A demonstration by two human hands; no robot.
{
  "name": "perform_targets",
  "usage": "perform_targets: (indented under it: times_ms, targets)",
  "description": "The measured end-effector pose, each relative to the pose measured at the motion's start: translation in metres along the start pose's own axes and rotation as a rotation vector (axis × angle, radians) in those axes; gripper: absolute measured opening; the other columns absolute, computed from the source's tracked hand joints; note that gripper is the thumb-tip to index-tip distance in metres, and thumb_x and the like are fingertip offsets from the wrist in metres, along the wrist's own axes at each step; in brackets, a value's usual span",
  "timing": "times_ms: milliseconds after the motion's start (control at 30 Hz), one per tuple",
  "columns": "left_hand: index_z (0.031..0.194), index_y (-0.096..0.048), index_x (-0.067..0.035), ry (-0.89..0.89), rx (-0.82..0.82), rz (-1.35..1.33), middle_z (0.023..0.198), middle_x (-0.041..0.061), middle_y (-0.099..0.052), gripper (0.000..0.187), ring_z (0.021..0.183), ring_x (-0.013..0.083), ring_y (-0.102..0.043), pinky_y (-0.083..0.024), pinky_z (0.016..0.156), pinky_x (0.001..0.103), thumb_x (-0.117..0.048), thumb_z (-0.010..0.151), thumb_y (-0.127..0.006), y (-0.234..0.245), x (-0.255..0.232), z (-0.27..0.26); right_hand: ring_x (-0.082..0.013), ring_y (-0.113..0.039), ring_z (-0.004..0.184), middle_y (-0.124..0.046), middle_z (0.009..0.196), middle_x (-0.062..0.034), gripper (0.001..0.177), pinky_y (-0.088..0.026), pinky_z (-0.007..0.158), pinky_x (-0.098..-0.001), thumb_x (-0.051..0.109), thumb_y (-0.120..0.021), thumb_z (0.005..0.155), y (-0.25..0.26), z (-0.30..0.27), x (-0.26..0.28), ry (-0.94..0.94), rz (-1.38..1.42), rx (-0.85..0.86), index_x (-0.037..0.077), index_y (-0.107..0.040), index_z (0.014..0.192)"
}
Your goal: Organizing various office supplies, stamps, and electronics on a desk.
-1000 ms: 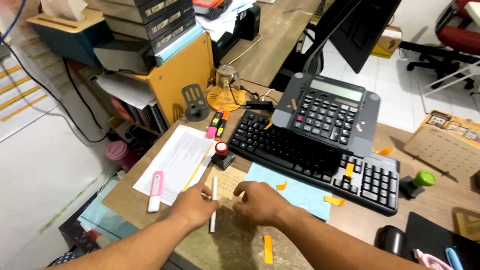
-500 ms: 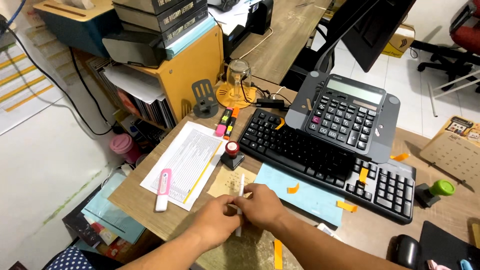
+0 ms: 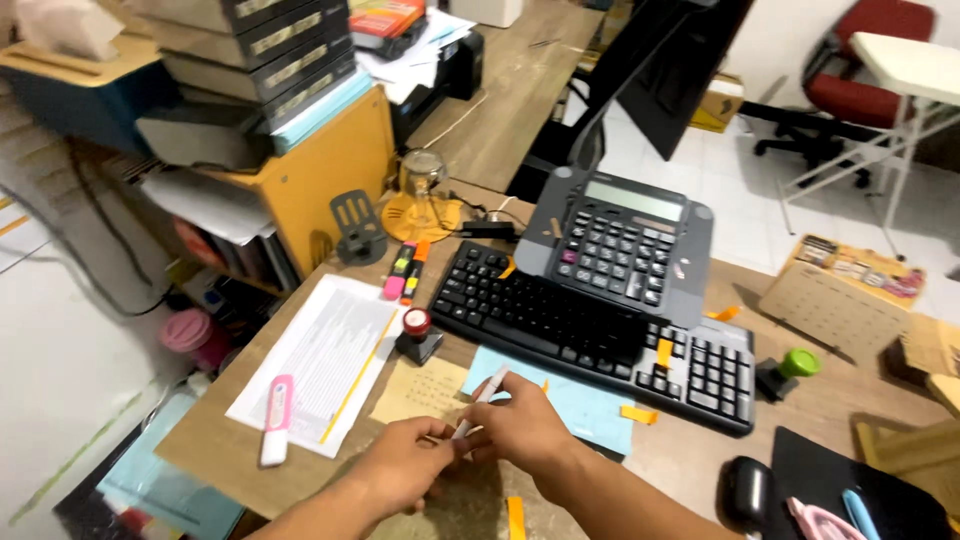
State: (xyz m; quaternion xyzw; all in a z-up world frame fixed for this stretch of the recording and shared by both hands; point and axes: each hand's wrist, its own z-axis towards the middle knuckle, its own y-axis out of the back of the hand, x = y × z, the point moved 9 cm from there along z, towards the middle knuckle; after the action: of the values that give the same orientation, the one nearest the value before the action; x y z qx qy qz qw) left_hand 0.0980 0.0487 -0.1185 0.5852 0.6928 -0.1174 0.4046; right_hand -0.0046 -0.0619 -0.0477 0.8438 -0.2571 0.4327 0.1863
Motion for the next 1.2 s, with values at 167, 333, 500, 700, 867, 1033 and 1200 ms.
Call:
perform_targets:
  times_ms: [167, 333, 500, 700, 867, 1033, 1200]
  targets:
    - [0.113, -0.076, -0.007, -0.074, 0.075, -0.25, 0.086, 0.002, -0.073, 0.032, 0.063, 0.0109, -0.059, -0.052, 0.055, 0.027, -0.031, 0.093, -0.072, -0.011, -0.018, -0.01, -0.0277, -0.072, 0.093, -0.068, 0.1, -0.0159, 0.025, -0.063, 0.088, -0.0423, 0.018, -0.06, 0.095, 0.031, -0.01, -0.034, -0.154, 0.454, -0.082, 0.0, -0.059, 0.112]
    - [0.116, -0.078, -0.012, 0.043, 0.022, -0.291, 0.089, 0.001, -0.068, 0.029, 0.065, 0.0095, -0.055, -0.05, 0.057, 0.027, -0.031, 0.096, -0.069, -0.005, -0.025, -0.021, -0.0281, -0.07, 0.096, -0.068, 0.102, -0.0169, 0.028, -0.061, 0.091, -0.0426, 0.021, -0.056, 0.096, 0.048, -0.004, -0.072, -0.233, 0.641, -0.151, -0.002, -0.059, 0.111]
    - [0.123, -0.073, -0.013, 0.09, -0.002, -0.466, 0.097, -0.003, -0.074, 0.034, 0.073, 0.0105, -0.053, -0.049, 0.064, 0.028, -0.034, 0.096, -0.068, -0.005, -0.024, -0.018, -0.0258, -0.07, 0.091, -0.068, 0.102, -0.015, 0.026, -0.062, 0.088, -0.0398, 0.018, -0.058, 0.096, 0.055, -0.014, -0.078, -0.232, 0.701, -0.174, -0.004, -0.059, 0.111]
    - [0.127, -0.065, -0.021, 0.049, -0.004, -0.775, 0.102, -0.005, -0.066, 0.038, 0.082, 0.0127, -0.055, -0.048, 0.074, 0.035, -0.042, 0.095, -0.065, -0.015, -0.073, -0.028, -0.0213, -0.066, 0.085, -0.067, 0.1, -0.0114, 0.026, -0.06, 0.079, -0.0386, 0.017, -0.065, 0.095, 0.064, -0.045, -0.063, -0.212, 0.569, -0.151, 0.0, -0.062, 0.114]
    - [0.125, -0.074, -0.033, 0.05, 0.195, -0.838, 0.088, -0.006, -0.057, 0.038, 0.074, 0.0127, -0.048, -0.046, 0.072, 0.035, -0.042, 0.09, -0.064, -0.058, -0.113, -0.035, -0.0194, -0.069, 0.081, -0.069, 0.1, -0.0074, 0.022, -0.061, 0.076, -0.0356, 0.01, -0.067, 0.09, 0.085, -0.063, -0.062, -0.17, 0.54, -0.147, 0.006, -0.064, 0.112]
    - [0.12, -0.073, -0.024, 0.033, 0.328, -0.79, 0.085, -0.004, -0.052, 0.039, 0.07, 0.0144, -0.049, -0.047, 0.071, 0.038, -0.04, 0.089, -0.057, -0.099, -0.129, -0.034, -0.0138, -0.063, 0.077, -0.066, 0.094, -0.0061, 0.027, -0.059, 0.07, -0.0341, 0.005, -0.07, 0.087, 0.128, -0.066, -0.079, -0.058, 0.437, -0.268, 0.003, -0.068, 0.114]
    - [0.117, -0.072, -0.019, 0.057, 0.312, -0.741, 0.088, -0.003, -0.055, 0.036, 0.073, 0.0159, -0.049, -0.048, 0.073, 0.039, -0.037, 0.09, -0.055, -0.126, -0.136, -0.033, -0.0133, -0.068, 0.081, -0.07, 0.098, -0.0057, 0.033, -0.058, 0.07, -0.0317, 0.001, -0.066, 0.086, 0.166, -0.085, -0.082, 0.045, 0.463, -0.373, 0.001, -0.067, 0.119]
